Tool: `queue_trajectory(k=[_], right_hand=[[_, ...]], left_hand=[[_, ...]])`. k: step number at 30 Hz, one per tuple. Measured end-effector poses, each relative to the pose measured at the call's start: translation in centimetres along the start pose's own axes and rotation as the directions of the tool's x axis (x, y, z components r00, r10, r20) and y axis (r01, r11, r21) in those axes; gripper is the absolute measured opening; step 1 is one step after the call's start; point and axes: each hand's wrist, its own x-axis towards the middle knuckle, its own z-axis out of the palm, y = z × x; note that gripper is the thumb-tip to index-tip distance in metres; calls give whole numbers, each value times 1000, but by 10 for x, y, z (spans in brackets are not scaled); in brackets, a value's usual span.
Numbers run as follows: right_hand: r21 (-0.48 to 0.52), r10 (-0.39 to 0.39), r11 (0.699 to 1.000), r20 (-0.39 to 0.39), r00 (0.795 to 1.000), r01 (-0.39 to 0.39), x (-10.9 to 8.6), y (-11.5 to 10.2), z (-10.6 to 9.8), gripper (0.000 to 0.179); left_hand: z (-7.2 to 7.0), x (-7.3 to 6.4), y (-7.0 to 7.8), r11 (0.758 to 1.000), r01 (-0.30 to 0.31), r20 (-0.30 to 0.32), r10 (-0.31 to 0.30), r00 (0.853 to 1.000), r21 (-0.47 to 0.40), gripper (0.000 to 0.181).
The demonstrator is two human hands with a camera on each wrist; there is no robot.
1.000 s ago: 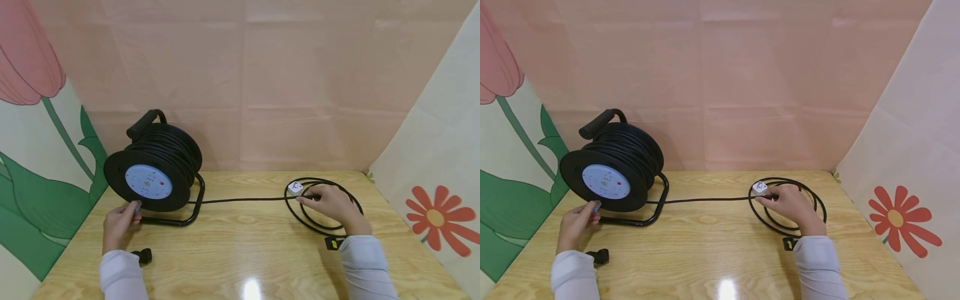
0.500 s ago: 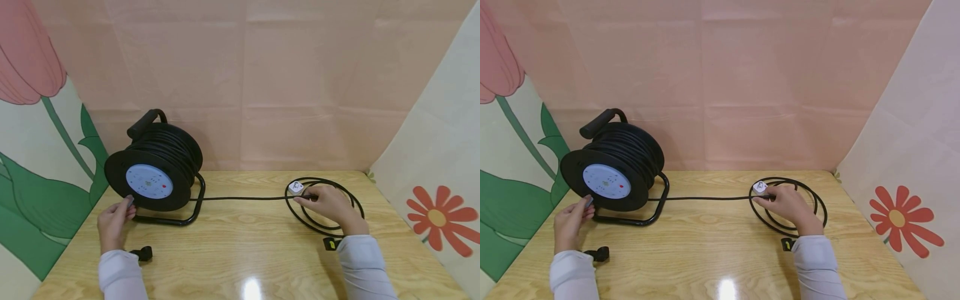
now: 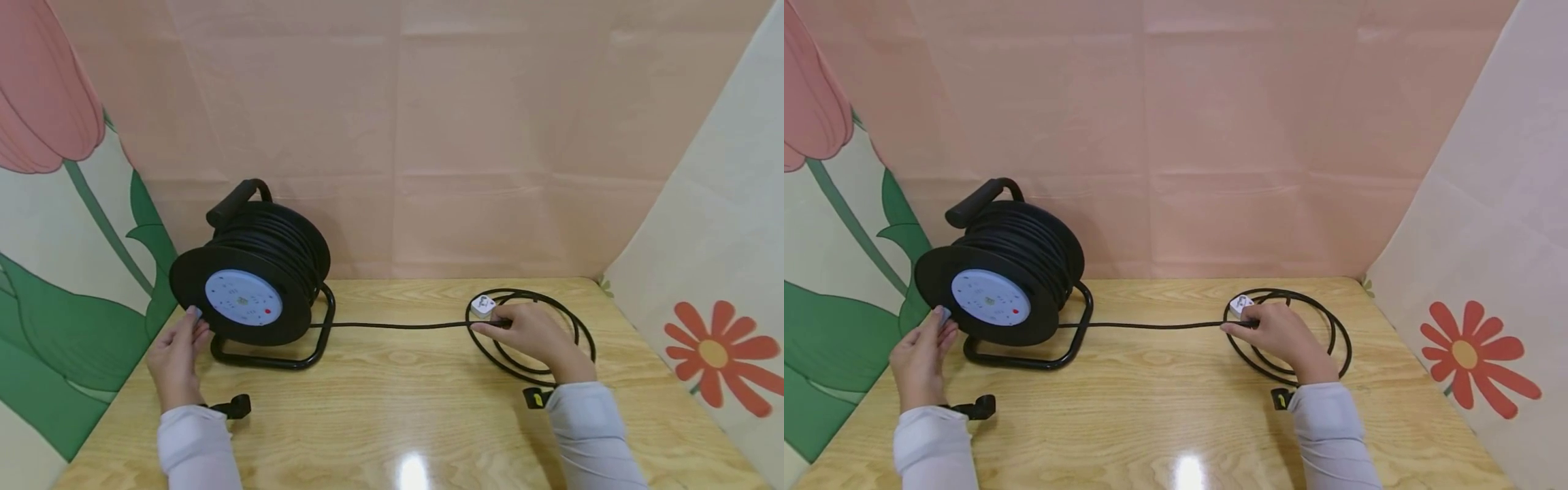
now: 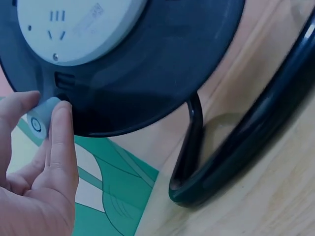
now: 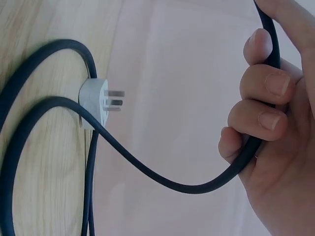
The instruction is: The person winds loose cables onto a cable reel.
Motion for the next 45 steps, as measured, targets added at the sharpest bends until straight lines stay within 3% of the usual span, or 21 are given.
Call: queue_trajectory(k=[8,15,21,26,33,36,40,45], right_hand=[[17,-55,998,15,998,54,-1,-5,2,26],[14,-70,997,28,997,70,1,-11,3,29],[-91,-43,995,-30,999,40,2,-16,5,40],[-166,-22,986,-65,998,11,1,-19,5,41],[-144,-87,986,-34,996,82,2,-23,3,28],[-141,-149,980,-54,987,140,4,-29,4,23],[-213,-238,955,-133,962,206,7,-36,9,26],[-309,-285,926,-188,940,219,8,-39,13,30]], left_hand=[[6,-4,5,999,-16,9,16,1000,-33,20],[13,-4,4,991,-105,-12,104,995,-77,19],[18,-6,6,969,-205,-12,205,979,-138,16],[21,-9,8,961,-241,-30,239,970,-138,19],[25,-15,12,956,-263,-57,257,965,-133,25],[27,-18,15,955,-267,-52,263,963,-130,31],[31,-23,19,949,-285,-31,284,958,-137,36],[41,-29,23,943,-304,-12,305,952,-132,36]])
